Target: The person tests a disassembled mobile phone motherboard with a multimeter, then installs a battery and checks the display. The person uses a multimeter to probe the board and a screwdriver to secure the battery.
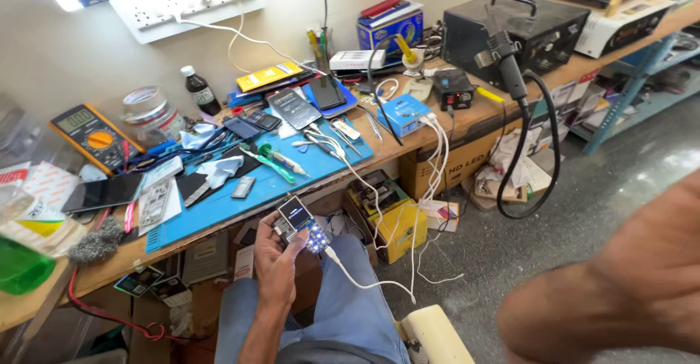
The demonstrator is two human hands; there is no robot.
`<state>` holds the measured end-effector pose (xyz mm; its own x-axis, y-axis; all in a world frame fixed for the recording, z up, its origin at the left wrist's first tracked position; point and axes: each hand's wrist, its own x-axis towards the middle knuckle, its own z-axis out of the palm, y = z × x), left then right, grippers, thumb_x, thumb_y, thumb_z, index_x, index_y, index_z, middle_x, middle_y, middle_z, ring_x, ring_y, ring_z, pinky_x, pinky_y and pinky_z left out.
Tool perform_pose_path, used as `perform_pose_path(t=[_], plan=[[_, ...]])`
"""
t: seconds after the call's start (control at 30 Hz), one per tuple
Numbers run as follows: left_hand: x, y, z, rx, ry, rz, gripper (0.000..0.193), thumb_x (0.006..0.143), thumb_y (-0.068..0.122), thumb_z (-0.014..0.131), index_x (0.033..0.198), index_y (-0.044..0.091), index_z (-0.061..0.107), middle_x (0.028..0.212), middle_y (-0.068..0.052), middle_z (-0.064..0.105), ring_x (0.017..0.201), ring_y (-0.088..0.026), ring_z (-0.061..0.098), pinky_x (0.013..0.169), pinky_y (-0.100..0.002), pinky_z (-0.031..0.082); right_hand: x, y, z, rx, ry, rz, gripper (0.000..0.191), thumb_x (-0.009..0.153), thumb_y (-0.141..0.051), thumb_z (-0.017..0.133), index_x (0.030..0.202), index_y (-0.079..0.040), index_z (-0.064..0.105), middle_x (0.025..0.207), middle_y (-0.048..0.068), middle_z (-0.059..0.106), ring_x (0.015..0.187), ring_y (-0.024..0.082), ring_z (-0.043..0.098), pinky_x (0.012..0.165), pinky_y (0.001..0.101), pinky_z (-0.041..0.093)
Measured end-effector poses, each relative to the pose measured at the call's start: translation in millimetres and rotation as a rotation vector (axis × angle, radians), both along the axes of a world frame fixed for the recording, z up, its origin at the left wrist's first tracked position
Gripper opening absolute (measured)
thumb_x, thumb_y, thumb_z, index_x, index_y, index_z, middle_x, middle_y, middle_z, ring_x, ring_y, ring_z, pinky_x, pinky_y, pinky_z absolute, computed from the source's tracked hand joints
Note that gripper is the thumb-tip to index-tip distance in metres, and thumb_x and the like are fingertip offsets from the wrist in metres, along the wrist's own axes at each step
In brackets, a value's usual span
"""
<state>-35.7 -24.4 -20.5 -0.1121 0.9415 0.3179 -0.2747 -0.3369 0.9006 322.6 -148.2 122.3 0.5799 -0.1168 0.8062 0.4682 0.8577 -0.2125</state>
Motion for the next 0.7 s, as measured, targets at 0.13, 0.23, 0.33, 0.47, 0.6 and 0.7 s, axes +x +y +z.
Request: perform_pose_path(t=[0.13,0.23,0.33,0.47,0.6,0.7], plan=[[0.4,1.1,-6.5,0.012,-0.014,-0.04,0.05,0.085,-0.007,0.072,0.13,-0.002,0.052,0.105,-0.009,0.071,0.092,-0.014,0.068,0.084,-0.03,0.057,-43.7,6.9,-18.1,0.024,0.01,0.085,0.029,0.111,-0.022,0.054,0.122,0.002,0.065,0.105,0.017,0.072,0.09,0.021,0.071,0.084,0.0288,0.062],[2.6,0.9,-2.2,0.024,-0.002,-0.054,0.049,0.086,-0.006,0.073,0.131,-0.002,0.053,0.105,-0.01,0.071,0.092,-0.014,0.068,0.083,-0.029,0.057,-108.2,30.7,-45.0,-0.333,-0.205,0.507,0.029,0.111,-0.022,0.054,0.122,0.003,0.065,0.105,0.017,0.072,0.09,0.021,0.07,0.084,0.0286,0.062],[4.6,0.7,6.8,-0.006,0.029,-0.046,0.05,0.085,-0.003,0.073,0.13,-0.001,0.052,0.104,-0.009,0.071,0.092,-0.013,0.069,0.082,-0.029,0.059,-159.5,74.0,-81.1,-0.71,-0.237,0.708,0.023,0.096,-0.008,0.07,0.118,0.0,0.07,0.107,0.008,0.074,0.096,0.013,0.07,0.087,0.0283,0.057],[7.3,4.2,15.6,0.0,0.069,-0.059,0.049,0.086,-0.002,0.073,0.131,-0.003,0.052,0.104,-0.009,0.071,0.091,-0.013,0.069,0.081,-0.028,0.058,-181.7,112.5,-129.8,-0.898,-0.216,0.855,0.035,0.095,-0.013,0.071,0.127,0.001,0.067,0.108,0.008,0.075,0.095,0.011,0.069,0.086,0.0274,0.056],[12.2,10.7,19.5,0.019,0.146,-0.048,0.049,0.087,-0.002,0.072,0.131,-0.002,0.052,0.104,-0.01,0.071,0.092,-0.013,0.069,0.081,-0.027,0.058,-183.9,122.1,-152.8,-0.93,-0.07,1.225,0.036,0.099,-0.013,0.067,0.13,0.005,0.066,0.108,0.007,0.075,0.092,0.008,0.068,0.082,0.0244,0.056],[17.3,15.0,23.0,0.026,0.179,-0.057,0.049,0.087,-0.003,0.073,0.131,-0.003,0.052,0.105,-0.01,0.071,0.092,-0.013,0.069,0.081,-0.027,0.058,-181.4,125.1,-157.2,-0.912,-0.047,1.21,0.036,0.096,-0.008,0.069,0.129,0.007,0.066,0.105,0.005,0.076,0.088,0.006,0.068,0.079,0.0225,0.057]])
